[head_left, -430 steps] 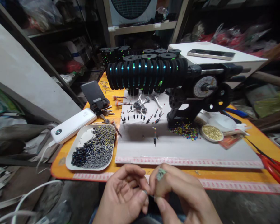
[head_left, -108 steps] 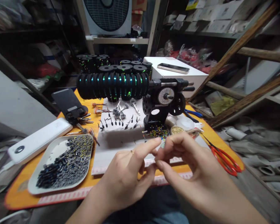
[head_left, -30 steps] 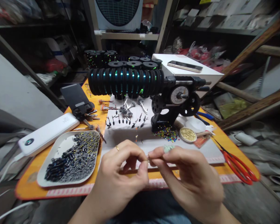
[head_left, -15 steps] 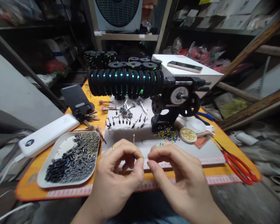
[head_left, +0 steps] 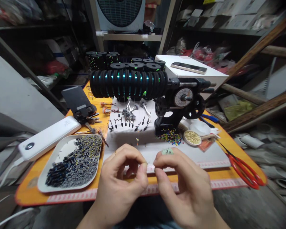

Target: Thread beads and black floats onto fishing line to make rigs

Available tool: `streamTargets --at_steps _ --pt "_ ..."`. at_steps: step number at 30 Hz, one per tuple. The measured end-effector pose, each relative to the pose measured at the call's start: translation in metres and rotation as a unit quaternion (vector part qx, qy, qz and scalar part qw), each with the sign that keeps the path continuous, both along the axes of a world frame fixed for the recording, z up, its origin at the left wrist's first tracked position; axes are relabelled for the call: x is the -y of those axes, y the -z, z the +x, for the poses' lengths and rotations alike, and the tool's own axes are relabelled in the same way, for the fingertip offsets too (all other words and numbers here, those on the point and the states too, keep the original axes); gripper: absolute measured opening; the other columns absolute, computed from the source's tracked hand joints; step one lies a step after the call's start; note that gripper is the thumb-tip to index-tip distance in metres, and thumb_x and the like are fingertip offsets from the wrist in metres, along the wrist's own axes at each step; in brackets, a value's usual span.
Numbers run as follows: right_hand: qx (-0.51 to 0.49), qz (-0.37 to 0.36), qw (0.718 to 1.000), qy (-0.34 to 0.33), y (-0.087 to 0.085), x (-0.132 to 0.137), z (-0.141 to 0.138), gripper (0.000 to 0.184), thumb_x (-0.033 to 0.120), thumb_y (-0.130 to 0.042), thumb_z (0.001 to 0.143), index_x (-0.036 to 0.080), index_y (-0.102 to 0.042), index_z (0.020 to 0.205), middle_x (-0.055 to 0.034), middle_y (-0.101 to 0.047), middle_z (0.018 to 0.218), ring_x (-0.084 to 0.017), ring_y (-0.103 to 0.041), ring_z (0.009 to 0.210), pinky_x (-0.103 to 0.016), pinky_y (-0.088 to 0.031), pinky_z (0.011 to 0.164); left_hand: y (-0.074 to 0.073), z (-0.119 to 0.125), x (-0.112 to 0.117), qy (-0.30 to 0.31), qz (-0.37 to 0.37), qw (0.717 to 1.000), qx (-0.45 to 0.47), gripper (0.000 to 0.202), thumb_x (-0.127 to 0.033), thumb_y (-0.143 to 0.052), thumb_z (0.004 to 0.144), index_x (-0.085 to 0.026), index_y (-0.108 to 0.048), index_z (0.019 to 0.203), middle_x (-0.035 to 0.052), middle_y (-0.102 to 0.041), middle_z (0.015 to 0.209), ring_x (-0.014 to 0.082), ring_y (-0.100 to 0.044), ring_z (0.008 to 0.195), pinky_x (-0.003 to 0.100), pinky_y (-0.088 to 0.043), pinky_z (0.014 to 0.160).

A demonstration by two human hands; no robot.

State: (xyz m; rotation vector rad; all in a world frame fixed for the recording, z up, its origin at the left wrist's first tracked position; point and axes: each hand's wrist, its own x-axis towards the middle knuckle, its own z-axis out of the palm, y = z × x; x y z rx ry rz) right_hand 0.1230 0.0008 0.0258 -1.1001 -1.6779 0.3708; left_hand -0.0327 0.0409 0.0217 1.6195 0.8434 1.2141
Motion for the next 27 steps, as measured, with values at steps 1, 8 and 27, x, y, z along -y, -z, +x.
streamTargets --at_steps 1,8,27 --pt "-0.03 -0.03 0.999 -0.005 0.0 0.0 0.001 0.019 0.005 -0.056 0.088 0.02 -0.058 0.1 -0.0021 -0.059 0.085 -0.015 -0.06 0.075 -0.026 -0.052 0.063 -0.001 0.0 0.0 0.001 -0.004 1.0 0.003 0.018 -0.008 -0.059 0.088 -0.024 -0.061 0.08 -0.0022 -0.057 0.076 0.0142 -0.056 0.072 0.022 -0.046 0.063" --pt "-0.089 -0.075 0.993 -0.025 0.001 0.0 0.001 0.023 0.007 -0.058 0.09 0.023 -0.06 0.106 -0.0025 -0.063 0.095 -0.015 -0.065 0.082 -0.026 -0.056 0.069 -0.004 -0.001 -0.001 0.024 -0.031 0.999 0.006 0.02 -0.005 -0.059 0.085 -0.024 -0.06 0.079 -0.002 -0.057 0.079 0.014 -0.055 0.071 0.023 -0.046 0.061" --pt "0.176 0.178 0.968 -0.014 0.004 -0.008 0.028 0.021 0.016 -0.069 0.087 0.028 -0.072 0.103 -0.0048 -0.078 0.098 -0.025 -0.073 0.09 -0.038 -0.066 0.07 -0.02 -0.01 -0.007 0.089 -0.04 0.991 -0.096 0.018 -0.006 -0.057 0.084 -0.023 -0.057 0.079 -0.0013 -0.057 0.079 0.0157 -0.055 0.071 0.027 -0.045 0.062"
